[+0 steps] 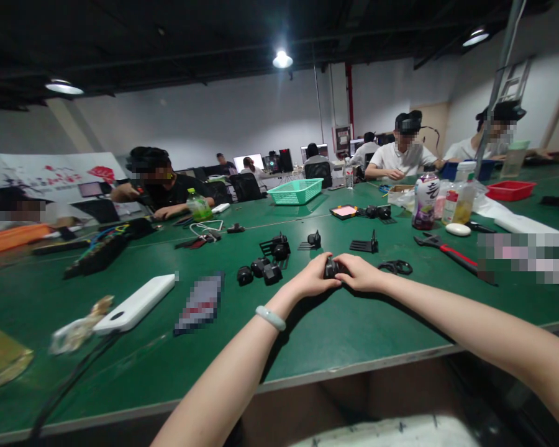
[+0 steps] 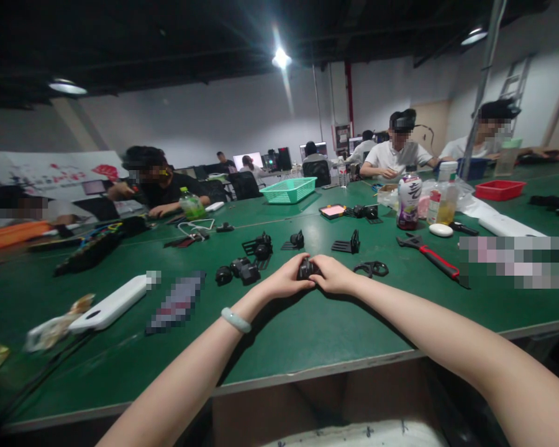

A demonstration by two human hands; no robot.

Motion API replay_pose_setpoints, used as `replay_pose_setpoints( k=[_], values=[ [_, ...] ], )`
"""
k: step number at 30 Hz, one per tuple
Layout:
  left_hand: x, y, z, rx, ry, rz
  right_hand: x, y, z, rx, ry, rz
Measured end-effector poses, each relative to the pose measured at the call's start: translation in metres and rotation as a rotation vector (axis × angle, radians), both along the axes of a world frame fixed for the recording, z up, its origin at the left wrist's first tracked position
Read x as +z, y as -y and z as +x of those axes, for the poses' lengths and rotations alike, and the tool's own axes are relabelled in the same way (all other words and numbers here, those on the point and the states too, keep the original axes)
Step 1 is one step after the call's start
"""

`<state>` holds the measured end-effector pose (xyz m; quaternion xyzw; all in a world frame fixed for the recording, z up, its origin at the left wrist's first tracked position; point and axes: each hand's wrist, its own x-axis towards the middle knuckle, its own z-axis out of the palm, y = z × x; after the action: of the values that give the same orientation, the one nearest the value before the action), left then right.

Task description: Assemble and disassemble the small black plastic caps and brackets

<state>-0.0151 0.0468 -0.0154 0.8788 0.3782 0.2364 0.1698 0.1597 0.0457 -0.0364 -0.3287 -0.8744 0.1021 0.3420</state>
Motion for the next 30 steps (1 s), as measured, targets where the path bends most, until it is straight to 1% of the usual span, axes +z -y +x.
replay_pose_setpoints(
  k=[5,7,8,10,13,15,17,19,22,24,28,30],
  values=[
    [0.0,0.001,0.0,0.01,0.015,0.014,-0.004,0.001,0.0,0.063,0.048,0.133],
    [0.002,0.002,-0.001,0.011,0.009,0.003,-0.004,0.001,0.0,0.077,0.038,0.132],
    [0.002,0.003,-0.001,0.008,0.003,-0.007,-0.004,0.001,0.0,0.078,0.017,0.104],
    [0.004,0.004,-0.001,0.002,-0.001,-0.023,-0.003,0.0,0.001,0.087,-0.048,-0.018],
    [0.005,0.006,-0.002,0.004,0.012,-0.031,-0.002,-0.006,0.002,0.119,-0.146,-0.284],
    [0.005,0.006,-0.001,0.01,0.017,-0.029,-0.002,-0.011,0.002,0.128,-0.187,-0.429],
    [0.005,0.007,-0.001,0.018,0.018,-0.031,-0.002,-0.015,0.002,0.139,-0.215,-0.513],
    [0.006,0.008,0.0,0.024,0.024,-0.039,-0.002,-0.017,0.002,0.169,-0.227,-0.538],
    [0.007,0.009,0.001,0.022,0.038,-0.062,0.001,-0.017,0.002,0.199,-0.192,-0.492],
    [0.008,0.009,0.001,0.019,0.044,-0.071,0.005,-0.015,0.001,0.175,-0.129,-0.416],
    [0.007,0.006,0.001,-0.006,0.032,-0.033,0.013,-0.009,0.001,0.083,0.003,-0.193],
    [0.006,0.004,0.001,-0.03,0.028,-0.012,0.014,-0.006,-0.001,0.08,0.057,-0.069]
  ],
)
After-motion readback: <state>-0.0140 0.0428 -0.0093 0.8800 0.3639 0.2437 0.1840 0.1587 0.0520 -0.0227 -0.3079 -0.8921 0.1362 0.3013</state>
